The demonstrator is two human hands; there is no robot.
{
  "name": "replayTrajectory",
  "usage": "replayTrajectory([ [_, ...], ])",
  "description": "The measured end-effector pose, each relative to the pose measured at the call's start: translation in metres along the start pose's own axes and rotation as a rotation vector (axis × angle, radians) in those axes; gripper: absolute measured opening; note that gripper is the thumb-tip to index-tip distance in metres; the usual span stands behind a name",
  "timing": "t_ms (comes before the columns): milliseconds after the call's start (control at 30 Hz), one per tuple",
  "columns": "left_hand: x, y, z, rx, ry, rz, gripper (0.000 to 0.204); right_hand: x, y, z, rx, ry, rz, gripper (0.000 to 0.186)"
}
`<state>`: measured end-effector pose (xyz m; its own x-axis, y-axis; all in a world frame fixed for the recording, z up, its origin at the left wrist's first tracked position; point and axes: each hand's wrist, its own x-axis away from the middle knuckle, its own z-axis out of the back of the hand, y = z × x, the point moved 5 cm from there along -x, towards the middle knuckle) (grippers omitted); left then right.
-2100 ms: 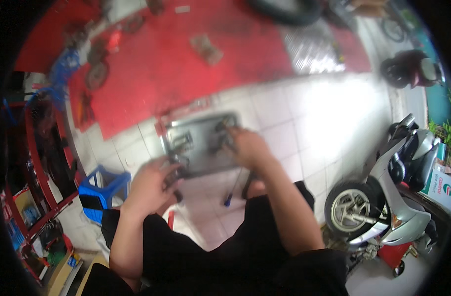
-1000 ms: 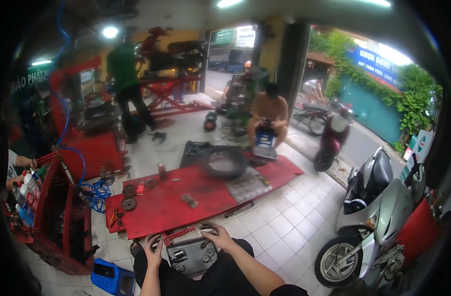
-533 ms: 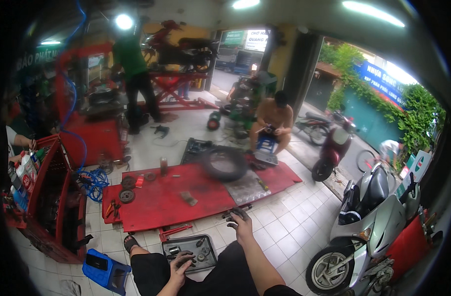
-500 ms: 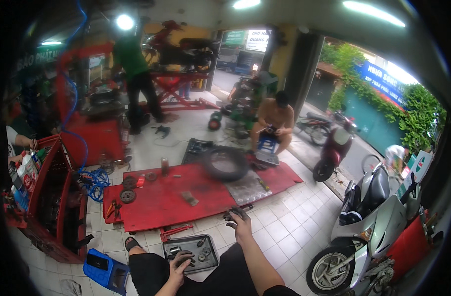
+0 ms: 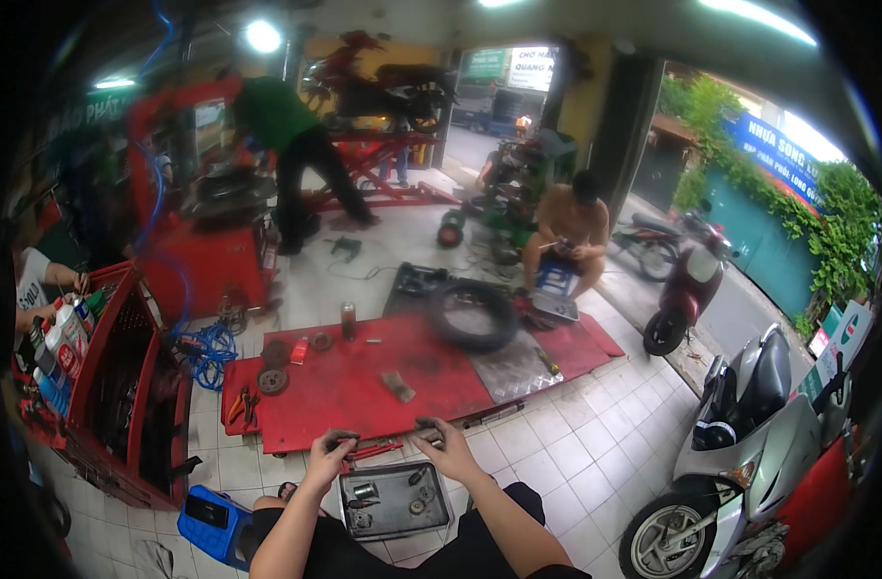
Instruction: The person unwraps a tire using a tool, removes the wrapping by hand, and places the tire and the plastic wrapping on the ground before sorting small components in a tray.
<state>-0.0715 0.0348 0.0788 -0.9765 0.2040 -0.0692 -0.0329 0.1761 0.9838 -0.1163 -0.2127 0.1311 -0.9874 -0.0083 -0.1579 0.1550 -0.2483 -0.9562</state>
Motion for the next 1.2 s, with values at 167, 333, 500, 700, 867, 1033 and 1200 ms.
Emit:
replayTrajectory([
  [167,-0.023,-0.079,-0.001,0.053,0.005,0.2,0.024,0.018,0.067,0.047,-0.136,0.196,-0.134,0.043],
  [333,-0.034,-0.139,0.003,0.149,0.174,0.367,0.022,0.071,0.08,0.039,0.186,0.506,0.054,0.029],
  [500,-0.035,-0.103,-0.013,0.043,0.058,0.153,0.021,0.137,0.015,-0.047,0.26,0.217,0.155,0.028],
  [700,-0.025,-0.103,0.012,-0.008,0.106,0.184,0.021,0.179,0.0,-0.071,0.166,0.262,0.187,0.026],
  [867,-0.019,-0.104,0.033,0.031,0.169,0.18,0.017,0.148,0.029,-0.063,-0.011,0.256,0.093,0.029],
  [1033,-0.018,-0.112,0.041,-0.013,0.173,0.138,0.019,0.075,0.009,-0.057,-0.084,0.043,0.073,0.032],
  [1200,-0.011,-0.131,0.044,-0.358,0.092,0.093,0.029,0.014,0.016,-0.046,0.283,-0.087,0.299,0.038],
])
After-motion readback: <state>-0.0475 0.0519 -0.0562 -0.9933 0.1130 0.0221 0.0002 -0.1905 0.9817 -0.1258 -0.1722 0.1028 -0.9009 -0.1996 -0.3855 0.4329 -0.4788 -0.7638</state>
